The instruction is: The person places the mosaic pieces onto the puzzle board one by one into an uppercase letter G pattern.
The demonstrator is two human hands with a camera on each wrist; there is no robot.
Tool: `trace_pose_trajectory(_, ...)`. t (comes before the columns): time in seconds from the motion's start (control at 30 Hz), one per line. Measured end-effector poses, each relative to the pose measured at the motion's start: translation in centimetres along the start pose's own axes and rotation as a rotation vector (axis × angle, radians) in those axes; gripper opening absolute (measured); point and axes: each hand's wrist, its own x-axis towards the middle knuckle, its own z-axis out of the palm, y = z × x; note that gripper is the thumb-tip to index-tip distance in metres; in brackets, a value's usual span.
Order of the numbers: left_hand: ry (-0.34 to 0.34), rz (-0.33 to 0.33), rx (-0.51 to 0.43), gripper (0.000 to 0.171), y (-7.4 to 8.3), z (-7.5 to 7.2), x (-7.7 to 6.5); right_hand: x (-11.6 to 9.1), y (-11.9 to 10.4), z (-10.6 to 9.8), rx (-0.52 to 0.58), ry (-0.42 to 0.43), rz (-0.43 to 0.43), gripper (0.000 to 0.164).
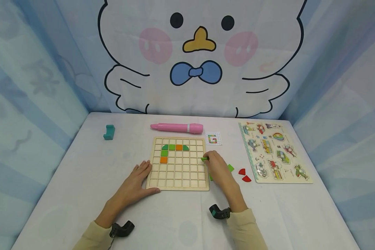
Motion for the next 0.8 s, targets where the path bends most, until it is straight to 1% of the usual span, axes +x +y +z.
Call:
trace_pose_trajectory(0.07, 0.003, 0.002, 0.001, 0.105, 0.0, 0.0, 0.0, 0.1, -0.2, 0.2, -0.007, 0.009, -0.029, 0.017)
trace_pose_trajectory(0.3, 0.004, 0.005, 0.001, 0.105, -0.1, 0.1, 0.0, 0.5, -1.0, 0.9, -0.041, 0.074, -0.174, 0.01)
trace_pose_trajectory(0.33, 0.003, 0.005, 0.003, 0.105, -0.1, 0.1, 0.0, 0.6, -1.1, 1.0, -0.045, 0.077, -0.184, 0.01)
trace_pose_trajectory(0.63, 0.02, 0.012, -0.001, 0.103, 0.0, 0.0, -0.1, 0.9, -2.5, 1.6, -0.035, 0.084, -0.228, 0.011)
trace_pose_trajectory(0.8, 0.011, 0.003, 0.001, 0.104, 0.0, 0.0, -0.1, 1.1, -3.3, 2.1, -0.007, 0.055, -0.205, 0.013)
